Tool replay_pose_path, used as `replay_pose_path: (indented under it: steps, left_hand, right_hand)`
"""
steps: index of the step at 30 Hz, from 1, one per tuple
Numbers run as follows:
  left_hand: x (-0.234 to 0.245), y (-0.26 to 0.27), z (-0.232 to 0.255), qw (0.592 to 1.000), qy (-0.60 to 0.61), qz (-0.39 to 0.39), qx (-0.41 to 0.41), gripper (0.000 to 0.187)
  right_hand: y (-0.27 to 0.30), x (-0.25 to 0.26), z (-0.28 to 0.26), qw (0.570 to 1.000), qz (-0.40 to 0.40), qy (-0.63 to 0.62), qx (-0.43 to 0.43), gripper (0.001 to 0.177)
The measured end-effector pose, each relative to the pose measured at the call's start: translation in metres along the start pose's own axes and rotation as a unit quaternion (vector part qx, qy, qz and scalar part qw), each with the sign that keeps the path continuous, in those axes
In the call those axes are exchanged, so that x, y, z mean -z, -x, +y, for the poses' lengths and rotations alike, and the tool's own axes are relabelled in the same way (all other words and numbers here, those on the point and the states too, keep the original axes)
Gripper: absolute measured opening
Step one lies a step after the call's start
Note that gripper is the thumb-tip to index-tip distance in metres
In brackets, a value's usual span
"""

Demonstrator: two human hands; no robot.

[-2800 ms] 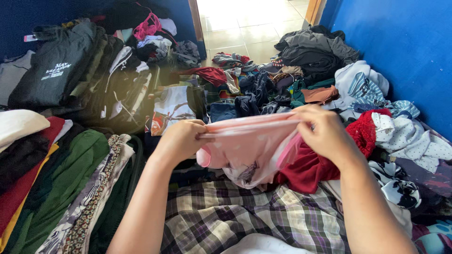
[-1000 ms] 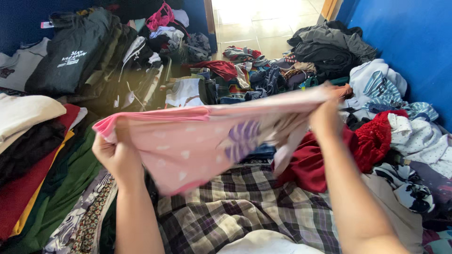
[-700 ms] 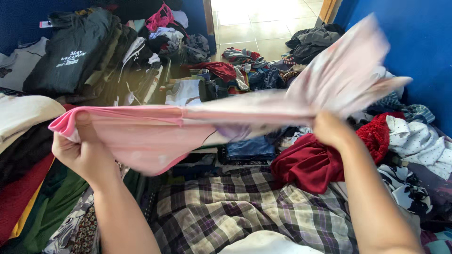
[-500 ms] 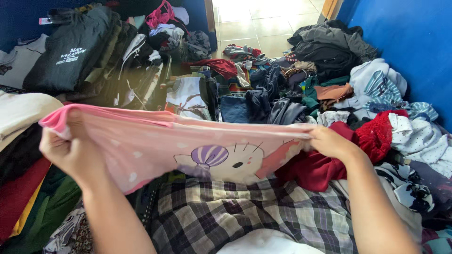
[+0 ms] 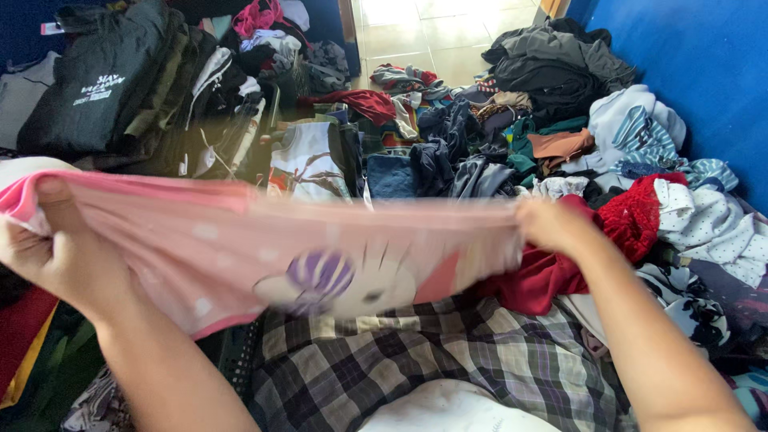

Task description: The person folds several garments by hand, including blue jeans, olive cargo pants, a black t-shirt, and a pink patterned top. Each item is smoothed, folded into a compact rectangle, and placed into a growing stack on the left side of the frame.

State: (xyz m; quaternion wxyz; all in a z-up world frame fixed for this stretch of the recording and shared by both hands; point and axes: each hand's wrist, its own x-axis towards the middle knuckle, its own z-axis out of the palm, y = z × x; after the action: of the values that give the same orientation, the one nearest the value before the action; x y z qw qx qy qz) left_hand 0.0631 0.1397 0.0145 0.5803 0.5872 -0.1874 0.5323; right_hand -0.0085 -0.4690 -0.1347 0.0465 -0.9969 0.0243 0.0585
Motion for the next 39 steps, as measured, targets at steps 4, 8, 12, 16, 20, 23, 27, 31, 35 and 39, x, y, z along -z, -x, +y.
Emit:
replay_pose_path:
  steps: [4, 8, 12, 16, 20, 23, 27, 31, 35, 39]
  left_hand:
    - [-0.006, 0.005, 0.005, 0.999, 0.005, -0.015, 0.032, 0.035]
    - [0.005, 0.017, 0.007, 0.994, 0.091, -0.003, 0.055, 0.027]
    - [0.022, 0.027, 0.012, 0.990, 0.133, -0.009, 0.045, 0.032]
    - [0.031, 0.034, 0.024, 0.996, 0.082, -0.004, 0.042, 0.035]
    - [0.032, 0.040, 0.030, 0.999, 0.022, -0.009, 0.047, 0.035]
    - [0.036, 0.039, 0.030, 0.999, -0.026, -0.024, 0.018, 0.033]
    - [0.038, 0.036, 0.030, 0.999, -0.022, -0.021, 0.022, 0.031]
    - [0.033, 0.032, 0.036, 0.999, 0.000, -0.019, 0.042, 0.033]
    - [0.022, 0.032, 0.038, 0.999, -0.011, -0.028, 0.041, 0.039]
    - [0.017, 0.033, 0.038, 0.999, -0.007, -0.033, 0.021, 0.039]
  right_hand:
    - [0.023, 0.059, 0.013, 0.864, 0.498, -0.074, -0.031, 0.015]
    - [0.048, 0.061, -0.002, 0.812, 0.582, 0.026, -0.029, 0.025]
    - [0.048, -0.003, -0.027, 0.863, 0.488, -0.102, -0.083, 0.033]
    - [0.025, -0.093, -0.057, 0.951, 0.300, -0.039, -0.058, 0.041]
    - [0.008, -0.163, -0.097, 0.967, 0.239, 0.033, 0.082, 0.064]
    - [0.001, -0.188, -0.113, 0.996, 0.013, 0.050, 0.072, 0.043]
    - [-0.014, -0.198, -0.099, 0.997, 0.050, 0.054, 0.030, 0.029]
    - [-0.030, -0.170, -0.038, 0.962, 0.199, -0.027, -0.188, 0.025]
    - [-0.032, -0.100, 0.035, 0.843, 0.428, -0.281, -0.163, 0.025]
    - [-0.009, -0.056, 0.035, 0.938, 0.344, -0.046, 0.015, 0.022]
